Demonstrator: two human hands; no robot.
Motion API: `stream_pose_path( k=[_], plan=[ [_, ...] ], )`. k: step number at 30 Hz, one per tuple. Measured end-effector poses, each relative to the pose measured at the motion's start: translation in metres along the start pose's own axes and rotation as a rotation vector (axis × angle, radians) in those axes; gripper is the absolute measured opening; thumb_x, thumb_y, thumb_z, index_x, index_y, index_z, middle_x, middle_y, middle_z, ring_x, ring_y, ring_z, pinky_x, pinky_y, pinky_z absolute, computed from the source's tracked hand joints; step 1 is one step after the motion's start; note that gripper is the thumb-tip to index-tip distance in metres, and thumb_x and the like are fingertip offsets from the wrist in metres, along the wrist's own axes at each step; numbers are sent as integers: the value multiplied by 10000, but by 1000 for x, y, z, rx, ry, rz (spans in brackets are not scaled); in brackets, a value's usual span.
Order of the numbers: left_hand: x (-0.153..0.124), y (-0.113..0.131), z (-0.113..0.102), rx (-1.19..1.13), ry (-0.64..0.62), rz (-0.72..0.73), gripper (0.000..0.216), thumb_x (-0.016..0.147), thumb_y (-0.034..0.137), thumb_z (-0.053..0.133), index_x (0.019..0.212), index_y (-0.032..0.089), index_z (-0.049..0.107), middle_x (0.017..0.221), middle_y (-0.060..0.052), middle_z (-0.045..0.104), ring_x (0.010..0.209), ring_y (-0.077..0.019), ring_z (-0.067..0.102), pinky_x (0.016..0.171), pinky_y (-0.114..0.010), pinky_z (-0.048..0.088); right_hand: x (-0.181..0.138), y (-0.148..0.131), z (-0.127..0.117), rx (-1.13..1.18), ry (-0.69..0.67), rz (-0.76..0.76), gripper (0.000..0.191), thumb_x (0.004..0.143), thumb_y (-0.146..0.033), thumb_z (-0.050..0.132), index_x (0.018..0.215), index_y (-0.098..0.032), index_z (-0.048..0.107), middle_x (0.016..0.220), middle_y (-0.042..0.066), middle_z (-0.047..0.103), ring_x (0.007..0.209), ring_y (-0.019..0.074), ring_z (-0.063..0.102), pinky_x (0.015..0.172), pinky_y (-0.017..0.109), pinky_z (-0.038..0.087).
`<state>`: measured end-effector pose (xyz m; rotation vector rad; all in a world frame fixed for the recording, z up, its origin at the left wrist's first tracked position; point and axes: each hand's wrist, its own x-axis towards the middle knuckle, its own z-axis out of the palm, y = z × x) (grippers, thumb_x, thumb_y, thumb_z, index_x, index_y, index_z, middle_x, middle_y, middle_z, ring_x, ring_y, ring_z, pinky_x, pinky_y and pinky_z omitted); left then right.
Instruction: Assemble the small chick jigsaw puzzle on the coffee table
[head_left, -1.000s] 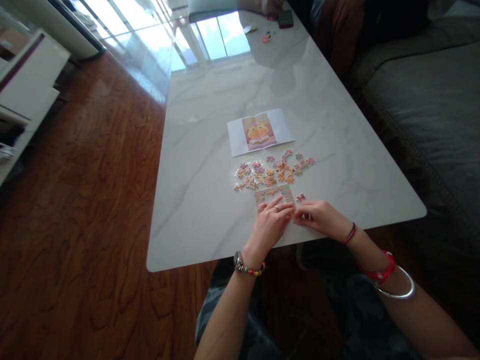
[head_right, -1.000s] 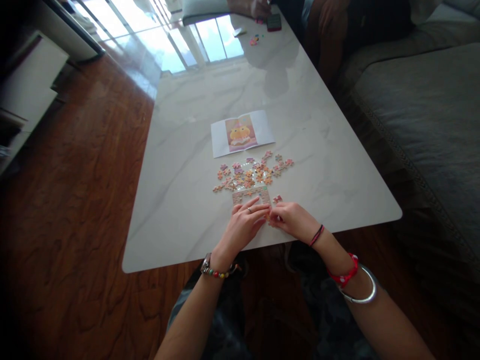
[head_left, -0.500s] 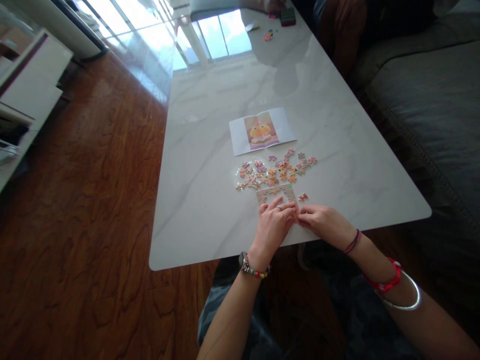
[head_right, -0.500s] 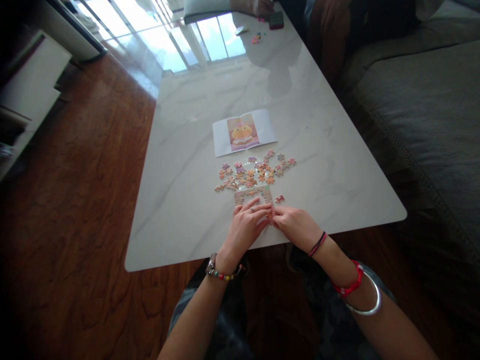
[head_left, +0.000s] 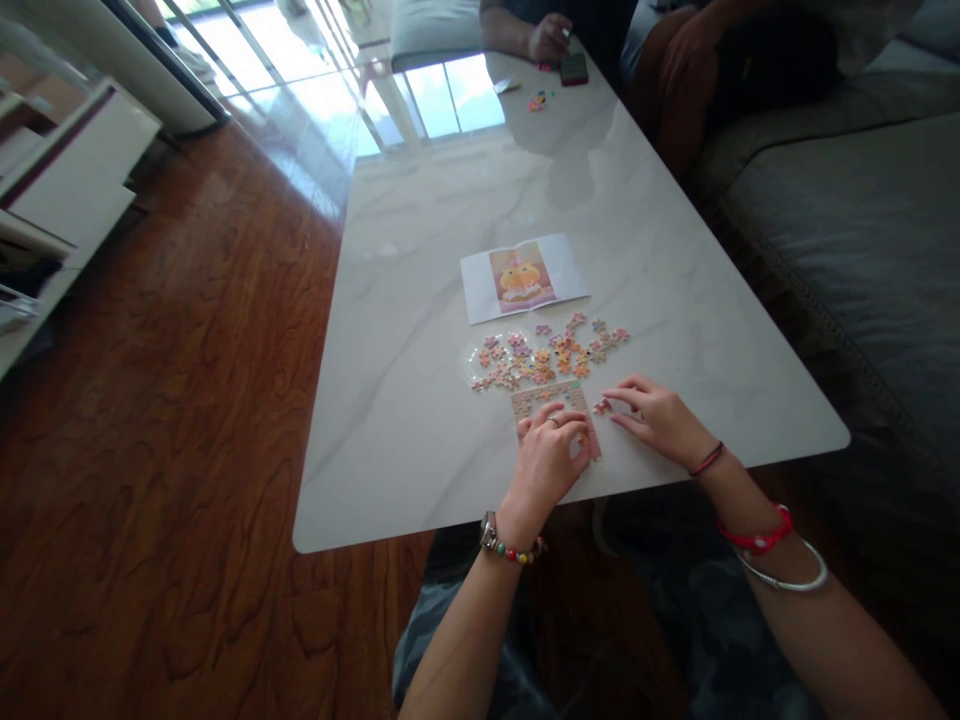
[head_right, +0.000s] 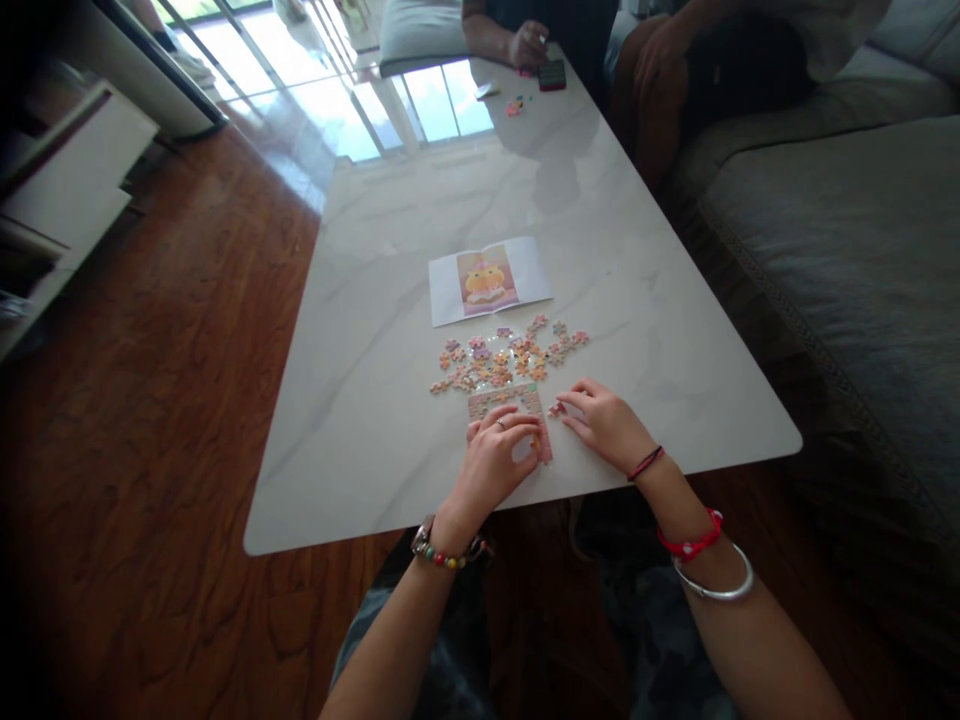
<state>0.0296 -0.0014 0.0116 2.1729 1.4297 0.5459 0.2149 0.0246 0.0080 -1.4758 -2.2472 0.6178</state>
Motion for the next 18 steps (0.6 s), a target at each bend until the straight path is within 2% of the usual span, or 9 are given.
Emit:
stream_pose_path(
  k=[6,12,15,18],
  plan=[
    [8,-10,-16,-193,122,34,274,694,141,567,956,220,569,1090,-47,559,1064,-188,479,919,-378,374,7,8,4,-54,-55,4,103,793,-198,479,808,-172,578,849,53,547,738,145,562,696,270,449],
    [2,-40,-41,-240,293,-177,196,724,113,505,880,201,586,1000,-38,583,979,-166,520,816,-323,440,4,2,-1,-24,-51,-1,93,791,-216,483,809,-162,556,798,52,574,662,138,536,654,271,430],
    [-4,-51,-47,-235,297,-226,177,722,113,505,850,199,592,935,-28,593,893,-149,545,737,-284,458,3,-6,-1,30,-39,-15,100,786,-216,484,803,-161,566,733,35,581,618,124,523,612,253,421],
    [-7,-55,-47,-240,252,-213,176,728,119,497,849,201,595,909,-20,593,818,-126,558,665,-246,460,4,-14,2,71,-71,-45,104,782,-222,493,794,-166,580,676,17,578,579,110,512,585,236,409]
  ],
)
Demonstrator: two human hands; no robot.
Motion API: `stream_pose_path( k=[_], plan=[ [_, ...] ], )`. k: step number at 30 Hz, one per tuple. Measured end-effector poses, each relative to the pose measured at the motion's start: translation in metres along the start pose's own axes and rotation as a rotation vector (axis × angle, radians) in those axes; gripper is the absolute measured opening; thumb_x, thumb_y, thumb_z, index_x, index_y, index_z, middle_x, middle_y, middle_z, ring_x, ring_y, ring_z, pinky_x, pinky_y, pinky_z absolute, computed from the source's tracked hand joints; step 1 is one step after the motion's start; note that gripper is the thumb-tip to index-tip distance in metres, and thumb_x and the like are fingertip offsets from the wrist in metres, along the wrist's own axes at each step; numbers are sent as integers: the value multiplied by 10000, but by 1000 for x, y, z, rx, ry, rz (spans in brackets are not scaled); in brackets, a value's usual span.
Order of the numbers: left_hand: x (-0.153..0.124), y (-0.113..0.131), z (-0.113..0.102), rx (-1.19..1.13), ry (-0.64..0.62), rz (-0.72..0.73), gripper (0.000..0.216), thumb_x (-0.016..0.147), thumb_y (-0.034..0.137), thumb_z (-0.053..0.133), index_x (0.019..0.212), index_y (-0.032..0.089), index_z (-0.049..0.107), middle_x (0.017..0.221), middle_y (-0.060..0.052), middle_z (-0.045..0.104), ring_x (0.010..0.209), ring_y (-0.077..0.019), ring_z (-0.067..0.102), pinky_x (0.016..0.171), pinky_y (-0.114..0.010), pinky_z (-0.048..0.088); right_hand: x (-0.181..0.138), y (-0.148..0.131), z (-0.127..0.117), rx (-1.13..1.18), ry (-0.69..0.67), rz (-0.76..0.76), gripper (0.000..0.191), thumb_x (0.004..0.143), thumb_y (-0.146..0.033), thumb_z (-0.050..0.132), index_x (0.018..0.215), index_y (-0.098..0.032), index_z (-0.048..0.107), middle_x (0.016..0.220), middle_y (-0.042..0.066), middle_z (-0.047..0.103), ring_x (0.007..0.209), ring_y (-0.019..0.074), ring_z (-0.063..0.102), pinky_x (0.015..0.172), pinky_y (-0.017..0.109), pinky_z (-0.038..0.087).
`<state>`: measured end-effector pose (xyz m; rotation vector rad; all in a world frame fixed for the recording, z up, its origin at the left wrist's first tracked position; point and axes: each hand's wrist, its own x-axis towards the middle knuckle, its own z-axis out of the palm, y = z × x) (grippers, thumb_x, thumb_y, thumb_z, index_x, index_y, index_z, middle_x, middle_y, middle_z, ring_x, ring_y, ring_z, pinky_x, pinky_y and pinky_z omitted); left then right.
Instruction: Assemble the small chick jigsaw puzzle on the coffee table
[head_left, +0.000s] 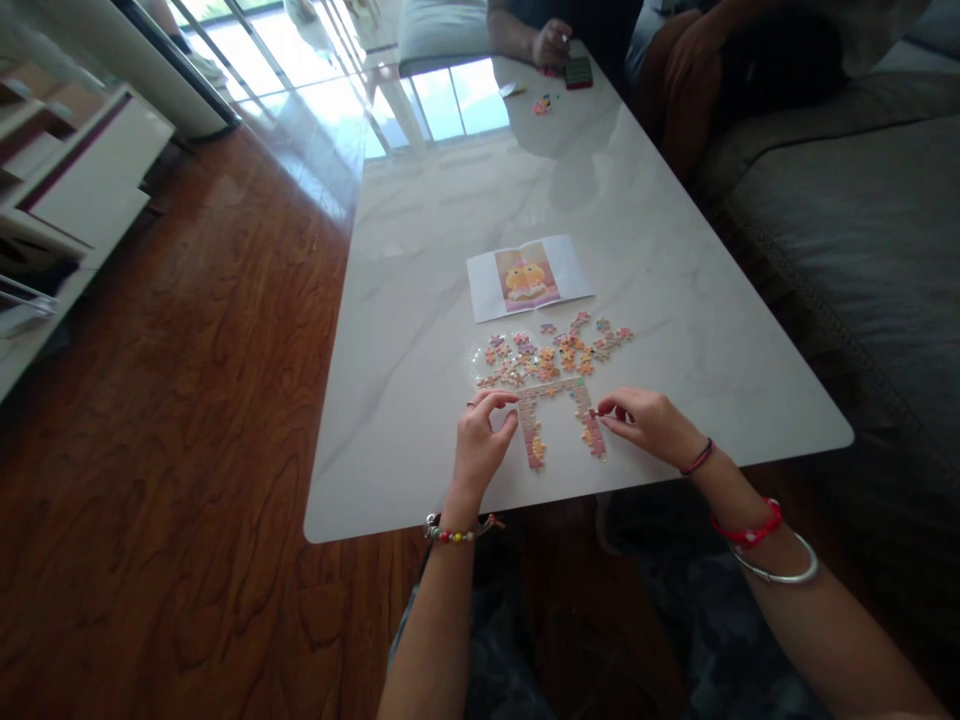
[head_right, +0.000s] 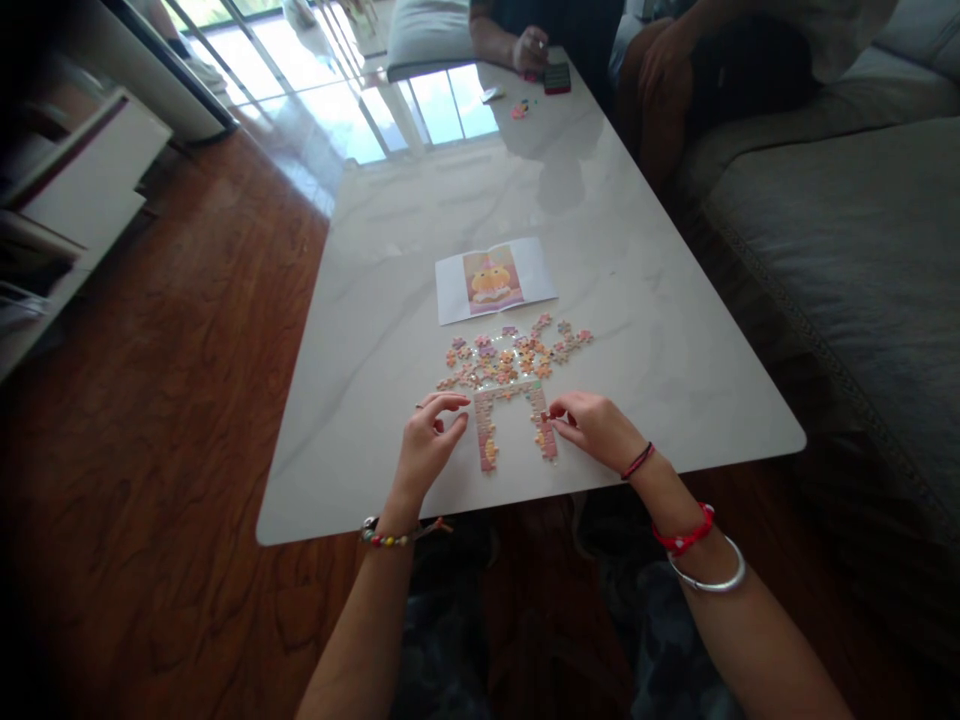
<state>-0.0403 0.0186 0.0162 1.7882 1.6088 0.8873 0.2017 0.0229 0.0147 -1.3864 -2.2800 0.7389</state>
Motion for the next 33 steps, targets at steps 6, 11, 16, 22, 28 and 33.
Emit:
stream_pose_path(
  k=[6,11,16,22,28,33],
  plan=[
    [-6,0,1,1,-79,66,163,750,143,502,865,209,597,904,-21,590,797,-121,559,654,-240,462,0,-11,11,12,-82,-96,79,772,-200,498,777,-175,573,696,16,590,600,100,519,587,217,405],
    [-8,1,-1,12,-125,104,162,736,121,519,848,206,597,909,-25,582,809,-126,557,718,-266,468,0,-18,15,-13,-148,-115,85,774,-197,494,778,-171,575,698,19,583,604,103,517,581,214,402],
    [-9,3,2,7,-150,134,148,736,121,530,846,198,591,889,-26,570,786,-119,546,746,-269,466,0,-19,14,-27,-173,-112,97,783,-215,487,775,-169,571,690,17,575,600,101,513,579,212,401],
    [-10,3,6,26,-179,162,131,759,155,523,862,200,589,906,-29,558,799,-117,548,766,-273,463,-1,-17,12,-42,-170,-119,93,778,-214,492,767,-174,575,687,17,579,604,103,516,583,215,397],
    [-8,-1,4,40,-199,156,142,745,149,540,867,198,594,894,-26,562,794,-120,541,763,-272,460,-1,-21,16,-56,-184,-135,93,780,-207,496,772,-165,578,694,20,575,609,104,515,580,213,383],
    [-9,0,2,50,-238,138,137,741,143,545,855,197,599,886,-24,558,796,-119,540,764,-265,452,1,-31,26,-94,-202,-192,117,799,-228,486,774,-164,581,711,36,583,637,122,529,597,229,377]
  ],
)
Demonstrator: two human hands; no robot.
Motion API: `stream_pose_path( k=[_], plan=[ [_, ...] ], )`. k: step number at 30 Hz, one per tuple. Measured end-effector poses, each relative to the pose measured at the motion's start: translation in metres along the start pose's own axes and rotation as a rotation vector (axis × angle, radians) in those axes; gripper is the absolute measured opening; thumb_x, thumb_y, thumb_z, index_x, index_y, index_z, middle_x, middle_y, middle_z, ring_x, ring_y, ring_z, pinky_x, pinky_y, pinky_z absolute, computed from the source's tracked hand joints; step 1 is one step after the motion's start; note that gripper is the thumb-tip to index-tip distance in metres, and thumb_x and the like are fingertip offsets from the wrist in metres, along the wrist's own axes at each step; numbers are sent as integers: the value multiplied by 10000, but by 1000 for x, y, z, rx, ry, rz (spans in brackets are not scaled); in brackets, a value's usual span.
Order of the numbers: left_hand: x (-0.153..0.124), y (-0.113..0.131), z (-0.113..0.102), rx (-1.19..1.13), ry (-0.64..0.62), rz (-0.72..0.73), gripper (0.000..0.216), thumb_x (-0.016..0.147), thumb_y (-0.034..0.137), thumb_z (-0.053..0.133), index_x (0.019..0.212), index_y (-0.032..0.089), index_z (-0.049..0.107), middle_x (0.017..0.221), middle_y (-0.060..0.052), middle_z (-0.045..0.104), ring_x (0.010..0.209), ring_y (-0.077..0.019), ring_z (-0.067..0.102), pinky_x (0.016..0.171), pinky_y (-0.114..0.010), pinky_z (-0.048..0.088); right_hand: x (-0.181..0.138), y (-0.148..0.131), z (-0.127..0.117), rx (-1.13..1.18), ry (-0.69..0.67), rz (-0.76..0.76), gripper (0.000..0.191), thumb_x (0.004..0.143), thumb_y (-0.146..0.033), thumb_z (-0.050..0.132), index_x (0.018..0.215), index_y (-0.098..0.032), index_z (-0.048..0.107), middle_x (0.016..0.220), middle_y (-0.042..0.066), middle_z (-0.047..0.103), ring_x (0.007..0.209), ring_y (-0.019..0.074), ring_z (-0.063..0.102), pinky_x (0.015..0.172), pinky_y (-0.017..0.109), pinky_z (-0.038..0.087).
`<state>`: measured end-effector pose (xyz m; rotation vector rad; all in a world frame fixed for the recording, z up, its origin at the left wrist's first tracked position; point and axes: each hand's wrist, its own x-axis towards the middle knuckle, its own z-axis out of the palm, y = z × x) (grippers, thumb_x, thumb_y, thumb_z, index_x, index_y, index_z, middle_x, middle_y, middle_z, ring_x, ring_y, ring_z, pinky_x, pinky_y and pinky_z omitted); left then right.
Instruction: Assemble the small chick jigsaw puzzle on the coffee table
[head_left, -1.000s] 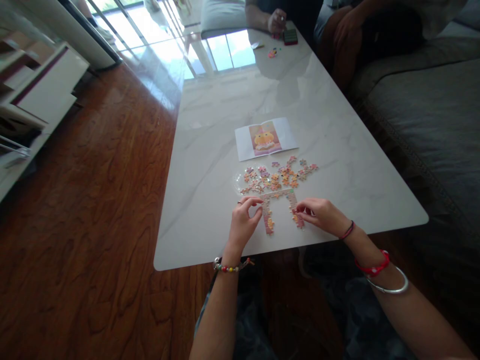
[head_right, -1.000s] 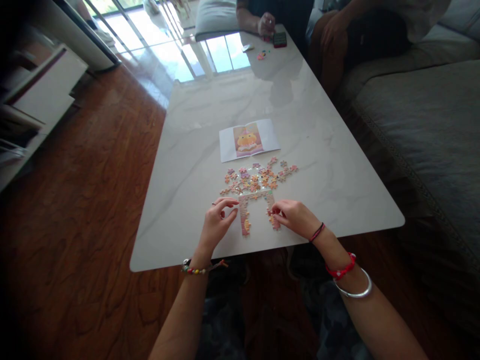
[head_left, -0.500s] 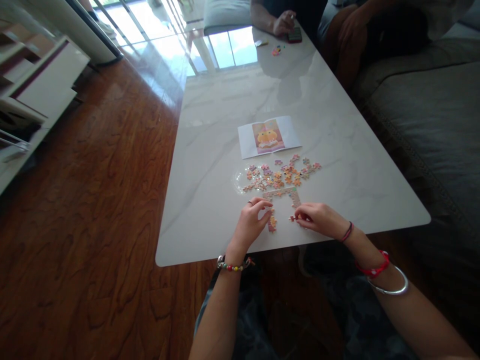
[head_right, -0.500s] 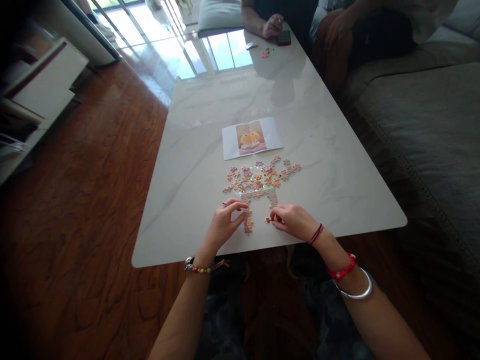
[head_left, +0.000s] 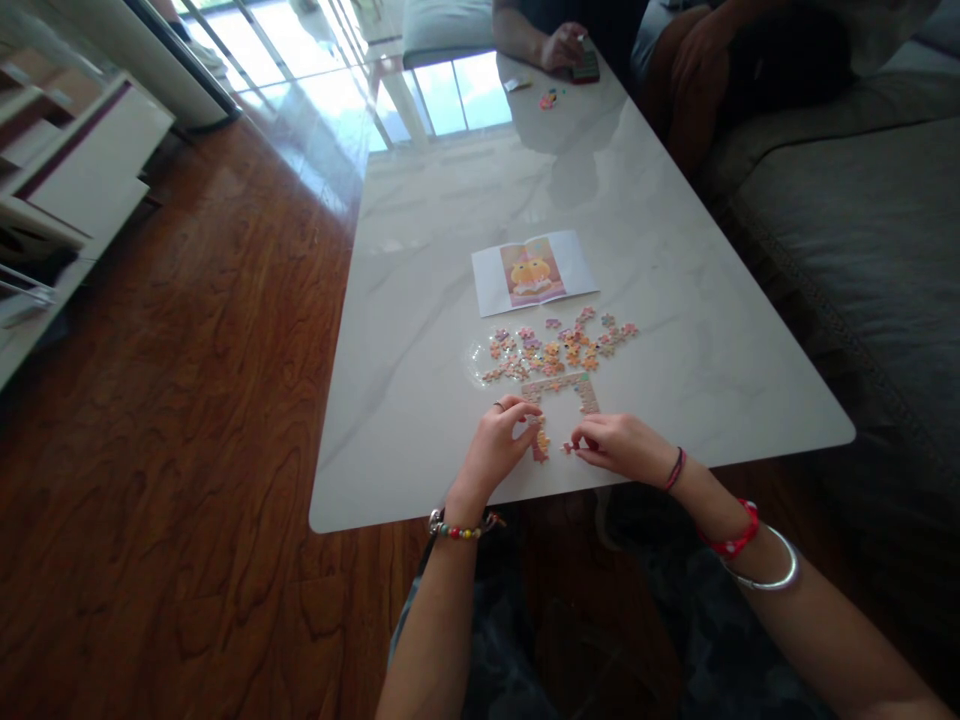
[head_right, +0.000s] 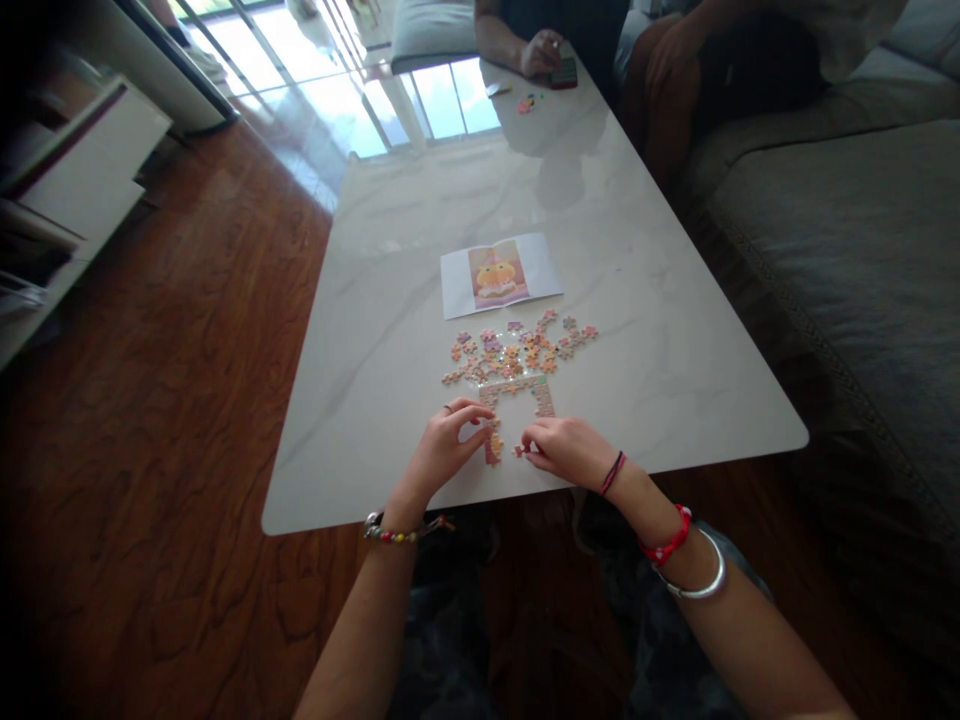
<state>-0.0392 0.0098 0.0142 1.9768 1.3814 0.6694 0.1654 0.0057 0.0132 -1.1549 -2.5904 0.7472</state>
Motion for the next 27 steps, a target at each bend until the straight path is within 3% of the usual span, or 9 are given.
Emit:
stream_pose_path(
  k=[13,23,27],
  plan=[
    [0,3,7,-21,6,23,131,762,163,521,869,196,589,921,-35,547,789,-125,539,759,-283,456,-12,21,-15,98,-37,81,101,768,-238,519,760,-166,590,673,21,573,598,106,509,575,206,383],
    [-1,24,28,52,-113,132,171,763,244,550,930,214,572,988,-48,548,928,-173,514,821,-328,446,-11,17,-12,124,-21,48,89,764,-205,505,756,-167,586,677,25,585,629,117,528,599,218,400],
    [-2,29,32,14,-142,121,200,754,249,565,951,217,551,944,-44,567,890,-169,533,804,-330,452,-11,16,-14,164,24,74,80,749,-210,522,777,-167,583,684,19,598,618,109,536,590,214,406]
  ],
)
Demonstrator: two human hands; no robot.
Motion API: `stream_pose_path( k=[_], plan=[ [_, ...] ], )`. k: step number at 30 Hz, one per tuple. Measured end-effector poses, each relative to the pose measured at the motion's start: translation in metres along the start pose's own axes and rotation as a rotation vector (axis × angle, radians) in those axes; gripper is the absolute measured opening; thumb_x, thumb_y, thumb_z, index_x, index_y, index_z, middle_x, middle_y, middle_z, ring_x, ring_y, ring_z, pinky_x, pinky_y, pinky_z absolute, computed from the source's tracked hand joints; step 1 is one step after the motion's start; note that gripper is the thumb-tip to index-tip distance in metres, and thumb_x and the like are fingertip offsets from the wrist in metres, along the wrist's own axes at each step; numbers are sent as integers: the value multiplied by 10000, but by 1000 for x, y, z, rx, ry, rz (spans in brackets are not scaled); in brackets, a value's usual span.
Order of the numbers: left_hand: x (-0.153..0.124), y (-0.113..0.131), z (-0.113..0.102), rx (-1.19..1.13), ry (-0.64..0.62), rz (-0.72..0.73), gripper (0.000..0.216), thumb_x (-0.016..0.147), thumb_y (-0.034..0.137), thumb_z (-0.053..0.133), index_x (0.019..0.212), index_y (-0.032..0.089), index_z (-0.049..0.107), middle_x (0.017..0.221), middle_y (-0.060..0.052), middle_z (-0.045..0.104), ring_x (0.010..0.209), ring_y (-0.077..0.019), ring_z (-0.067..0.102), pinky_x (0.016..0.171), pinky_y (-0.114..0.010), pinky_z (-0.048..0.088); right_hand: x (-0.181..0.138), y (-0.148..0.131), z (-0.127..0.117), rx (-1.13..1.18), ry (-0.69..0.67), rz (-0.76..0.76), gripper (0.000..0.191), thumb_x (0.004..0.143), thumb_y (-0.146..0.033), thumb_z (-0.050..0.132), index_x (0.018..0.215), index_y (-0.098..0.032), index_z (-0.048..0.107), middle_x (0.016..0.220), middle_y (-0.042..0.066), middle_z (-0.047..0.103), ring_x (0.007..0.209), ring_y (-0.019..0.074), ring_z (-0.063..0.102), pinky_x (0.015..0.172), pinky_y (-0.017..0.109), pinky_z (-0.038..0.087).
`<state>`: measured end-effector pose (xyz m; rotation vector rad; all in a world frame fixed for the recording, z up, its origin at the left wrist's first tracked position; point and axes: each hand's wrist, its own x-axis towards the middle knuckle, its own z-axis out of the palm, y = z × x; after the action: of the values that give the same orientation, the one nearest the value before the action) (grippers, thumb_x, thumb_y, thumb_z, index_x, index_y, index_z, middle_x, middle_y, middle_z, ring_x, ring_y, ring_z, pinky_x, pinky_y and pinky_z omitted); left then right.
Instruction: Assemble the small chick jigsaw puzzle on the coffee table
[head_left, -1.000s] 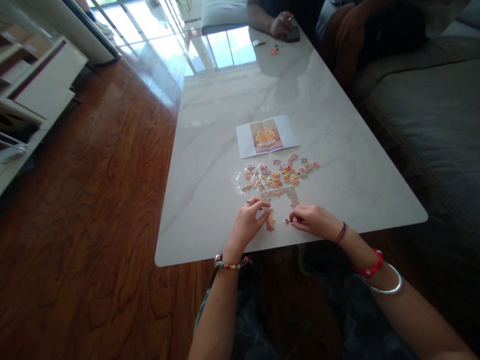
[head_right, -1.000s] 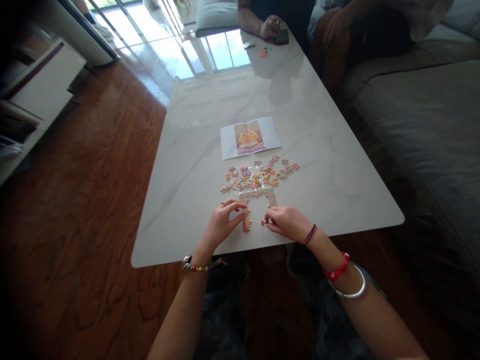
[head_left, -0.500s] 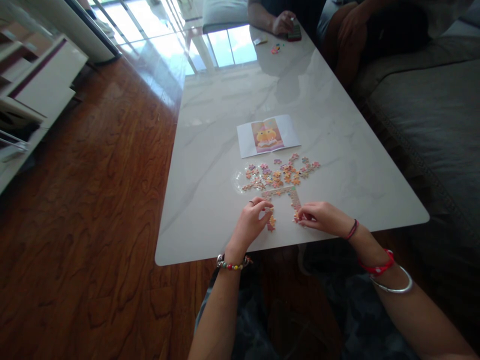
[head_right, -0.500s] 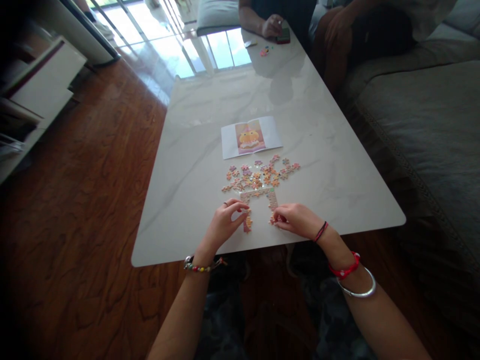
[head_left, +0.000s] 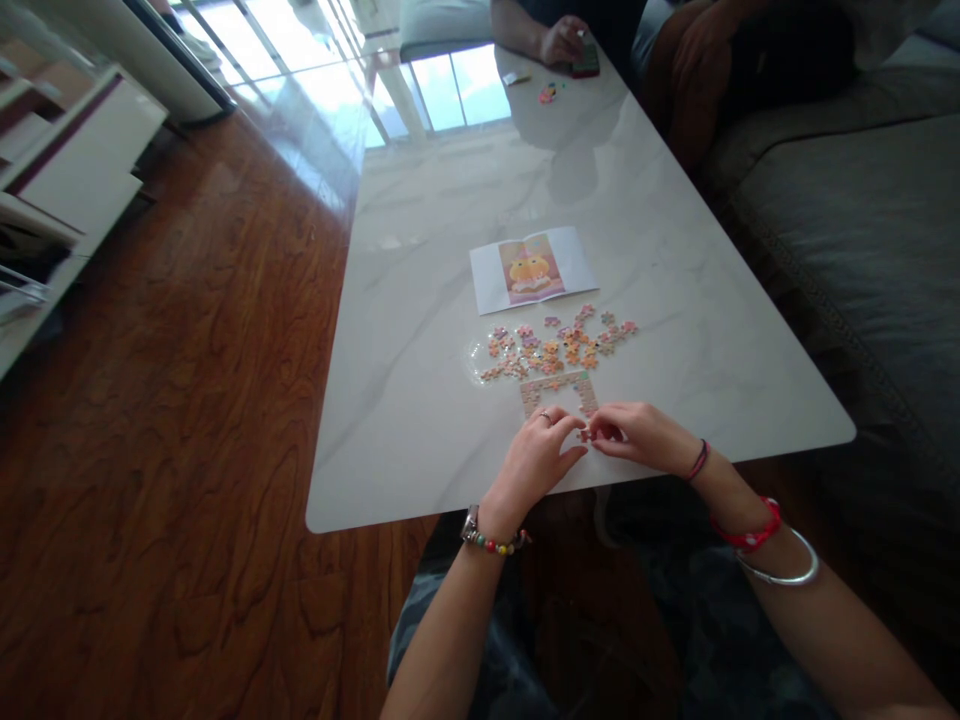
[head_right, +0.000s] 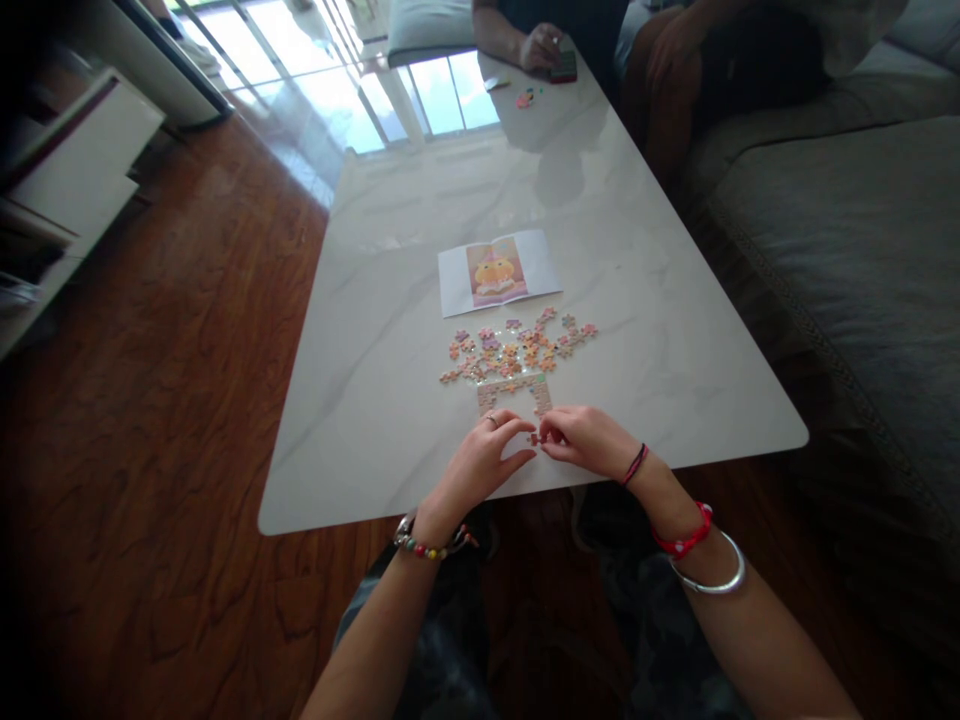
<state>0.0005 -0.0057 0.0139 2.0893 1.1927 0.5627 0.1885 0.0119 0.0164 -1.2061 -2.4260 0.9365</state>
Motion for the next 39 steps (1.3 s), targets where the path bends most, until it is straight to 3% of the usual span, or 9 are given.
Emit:
stream_pose_path(
  k=[4,8,14,21,30,33,39],
  plan=[
    [2,1,3,-245,18,-125,138,779,219,526,915,203,518,799,-7,595,724,-112,575,697,-261,478,1,-3,1,42,35,12,68,743,-225,535,731,-170,573,660,12,605,595,103,532,571,210,401],
    [4,0,4,-447,35,-221,111,760,200,537,861,181,495,772,-9,593,725,-112,593,647,-233,483,2,-7,2,118,71,39,140,752,-279,543,670,-167,556,609,0,592,542,86,508,527,194,387],
    [4,-3,-7,-610,7,-301,91,780,224,502,835,170,454,762,-7,574,735,-124,625,576,-206,469,-1,-5,-7,311,61,125,189,770,-295,519,893,-166,583,676,10,643,578,95,567,557,203,435],
    [1,-1,-16,-527,-53,-298,119,729,195,555,825,163,492,732,-13,597,707,-126,624,536,-198,455,-1,1,-15,224,225,207,232,765,-317,518,921,-174,612,750,36,653,575,105,552,560,234,459],
    [2,1,-7,-655,-33,-315,185,705,205,606,824,159,472,794,-15,572,704,-133,637,606,-240,494,1,-3,-4,404,-18,73,262,752,-318,544,962,-173,605,743,25,653,653,109,584,593,217,460],
    [2,-1,-7,-692,-3,-351,205,684,192,625,824,153,481,798,-14,573,711,-123,629,622,-237,496,6,-10,3,386,4,56,243,744,-323,559,925,-172,617,731,23,652,608,94,564,570,208,451],
    [-2,-10,-19,-758,-50,-432,297,681,275,631,913,154,488,746,-8,581,630,-107,592,492,-195,460,13,-25,13,403,99,115,153,734,-250,559,854,-170,610,717,20,650,621,98,583,553,199,450]
  ],
)
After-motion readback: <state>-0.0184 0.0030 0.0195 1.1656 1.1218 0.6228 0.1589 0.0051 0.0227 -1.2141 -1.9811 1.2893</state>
